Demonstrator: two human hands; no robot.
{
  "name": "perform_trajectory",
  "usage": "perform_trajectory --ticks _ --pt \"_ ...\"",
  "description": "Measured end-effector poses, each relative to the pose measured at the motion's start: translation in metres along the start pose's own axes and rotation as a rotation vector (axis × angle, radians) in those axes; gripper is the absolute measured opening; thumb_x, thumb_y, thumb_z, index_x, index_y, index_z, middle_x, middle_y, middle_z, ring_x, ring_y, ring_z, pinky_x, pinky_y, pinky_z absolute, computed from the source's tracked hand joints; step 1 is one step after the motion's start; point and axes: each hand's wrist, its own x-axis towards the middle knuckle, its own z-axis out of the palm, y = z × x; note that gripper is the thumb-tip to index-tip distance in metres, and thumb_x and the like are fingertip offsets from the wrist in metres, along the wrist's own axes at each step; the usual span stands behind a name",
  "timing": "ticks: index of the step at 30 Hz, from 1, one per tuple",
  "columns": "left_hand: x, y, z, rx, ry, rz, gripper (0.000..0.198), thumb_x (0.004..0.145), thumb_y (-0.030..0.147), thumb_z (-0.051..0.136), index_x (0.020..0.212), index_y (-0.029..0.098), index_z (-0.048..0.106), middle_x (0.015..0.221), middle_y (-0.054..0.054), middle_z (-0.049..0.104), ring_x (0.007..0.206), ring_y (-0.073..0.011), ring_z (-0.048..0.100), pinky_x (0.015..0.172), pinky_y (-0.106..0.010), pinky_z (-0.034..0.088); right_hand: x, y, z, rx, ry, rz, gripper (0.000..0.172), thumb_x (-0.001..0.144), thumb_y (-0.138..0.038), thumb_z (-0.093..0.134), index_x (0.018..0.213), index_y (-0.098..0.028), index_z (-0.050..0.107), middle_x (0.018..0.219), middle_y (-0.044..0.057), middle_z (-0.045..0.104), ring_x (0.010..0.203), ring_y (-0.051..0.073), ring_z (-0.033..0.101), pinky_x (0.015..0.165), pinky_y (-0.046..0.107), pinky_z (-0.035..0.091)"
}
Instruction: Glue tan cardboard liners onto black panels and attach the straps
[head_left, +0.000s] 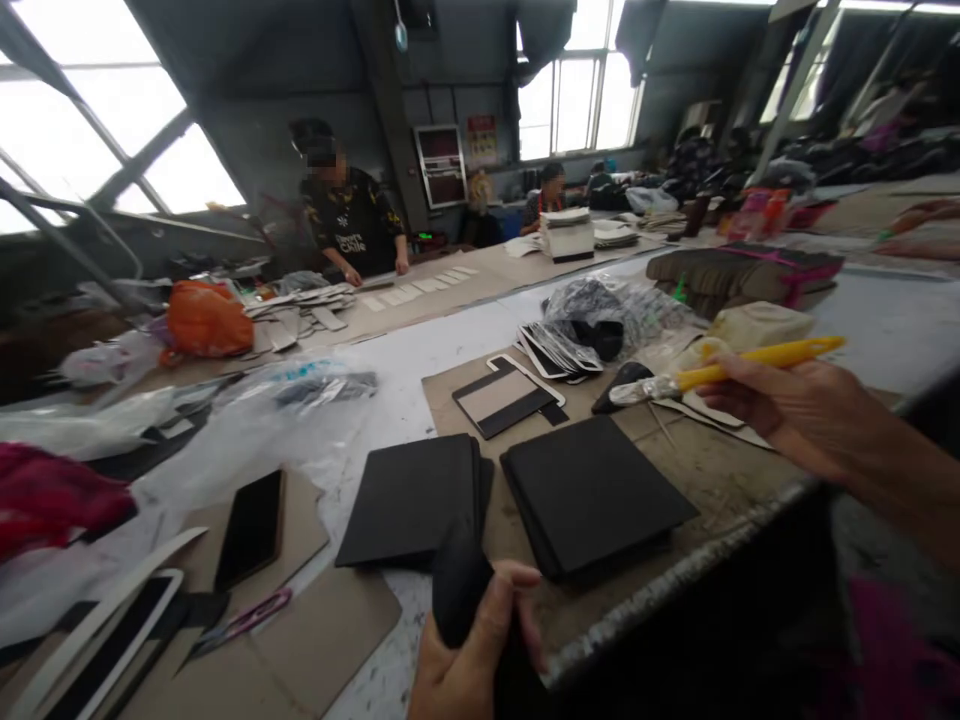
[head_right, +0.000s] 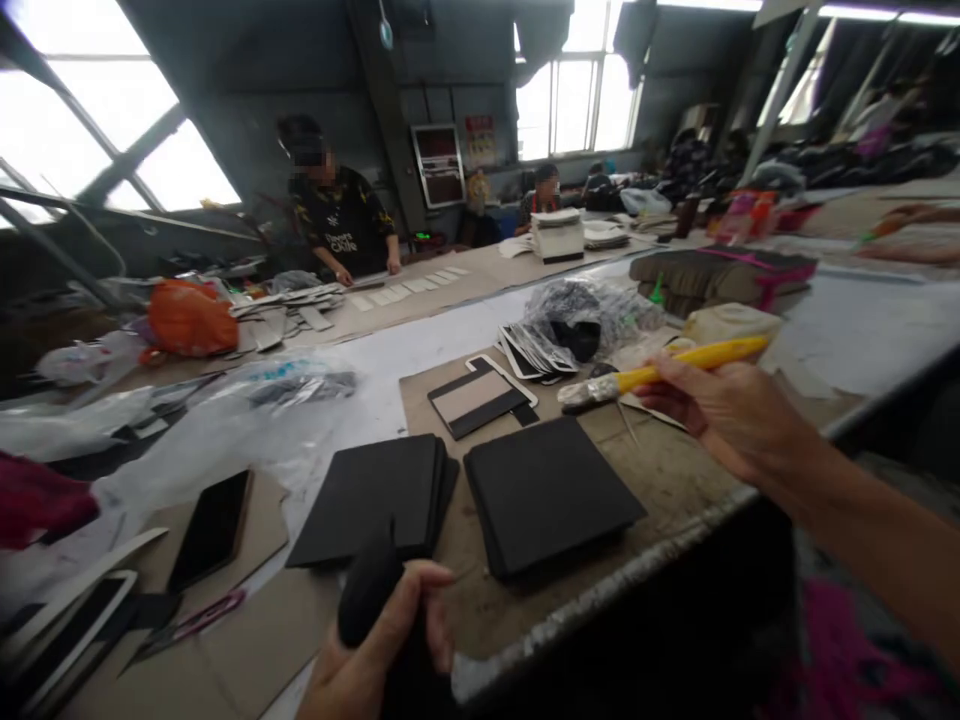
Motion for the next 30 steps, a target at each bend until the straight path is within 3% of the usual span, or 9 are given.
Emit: perform_trajectory --ticks 5,8,11,15,19,25,30 --pt "0.014 -0.036 0.002 0.091 0.031 -0.062 0.039 0.076 0.052 0.062 0.089 0.015 0.067 0.058 0.002 0.050 0.057 -0.0112 0.047 0.058 -0.023 0.037 -0.017 0.017 0.021 0.041 -0.040 0.134 0.012 0.080 -0.008 0.056 0.076 -0.014 0.066 0.068 0.002 0.067 0.052 0.008 0.061 0.051 0.013 0.054" --pt "0.017 -0.050 0.002 0.193 0.130 -0.057 0.036 0.070 0.049 0.068 0.083 0.015 0.067 0.066 0.000 0.054 0.064 -0.0121 0.047 0.064 -0.024 0.038 -0.027 0.031 0.034 -0.011 -0.094 0.120 0.003 0.076 -0.014 0.064 0.075 -0.013 0.067 0.068 0.002 0.068 0.052 0.008 0.061 0.052 0.012 0.055" --pt "0.023 -0.062 0.005 0.112 0.195 -0.146 0.036 0.066 0.047 0.070 0.078 0.015 0.060 0.061 0.002 0.051 0.058 -0.0109 0.044 0.060 -0.024 0.036 -0.037 0.043 0.045 -0.199 -0.207 0.038 0.019 0.073 -0.030 0.072 0.081 -0.013 0.067 0.074 0.004 0.069 0.057 0.009 0.063 0.056 0.013 0.055" --pt "0.032 -0.067 0.010 0.051 0.193 -0.149 0.030 0.068 0.042 0.068 0.074 0.017 0.052 0.058 0.005 0.047 0.055 -0.0094 0.041 0.057 -0.023 0.035 -0.046 0.054 0.063 -0.439 -0.340 -0.107 0.037 0.073 -0.047 0.069 0.087 -0.014 0.063 0.077 0.005 0.068 0.061 0.013 0.065 0.058 0.019 0.057" --pt "0.041 -0.066 0.016 0.116 0.216 -0.121 0.032 0.064 0.039 0.070 0.076 0.017 0.050 0.065 0.004 0.048 0.062 -0.0106 0.044 0.063 -0.024 0.037 -0.042 0.066 0.074 -0.514 -0.389 -0.206 0.034 0.078 -0.048 0.063 0.087 -0.015 0.061 0.081 0.006 0.066 0.063 0.016 0.066 0.061 0.027 0.058" --pt "0.048 -0.070 0.027 0.170 0.218 -0.157 0.036 0.056 0.034 0.073 0.077 0.017 0.050 0.066 0.002 0.047 0.063 -0.0130 0.045 0.063 -0.026 0.037 -0.033 0.082 0.075 -0.583 -0.409 -0.238 0.028 0.083 -0.044 0.058 0.092 -0.017 0.060 0.083 0.006 0.067 0.067 0.018 0.067 0.064 0.029 0.056" --pt "0.048 -0.076 0.028 0.211 0.186 -0.152 0.034 0.057 0.033 0.073 0.079 0.017 0.053 0.067 0.000 0.051 0.064 -0.0150 0.049 0.063 -0.028 0.038 -0.031 0.087 0.077 -0.632 -0.429 -0.252 0.030 0.084 -0.045 0.057 0.094 -0.018 0.061 0.084 0.007 0.067 0.070 0.020 0.067 0.064 0.030 0.056"
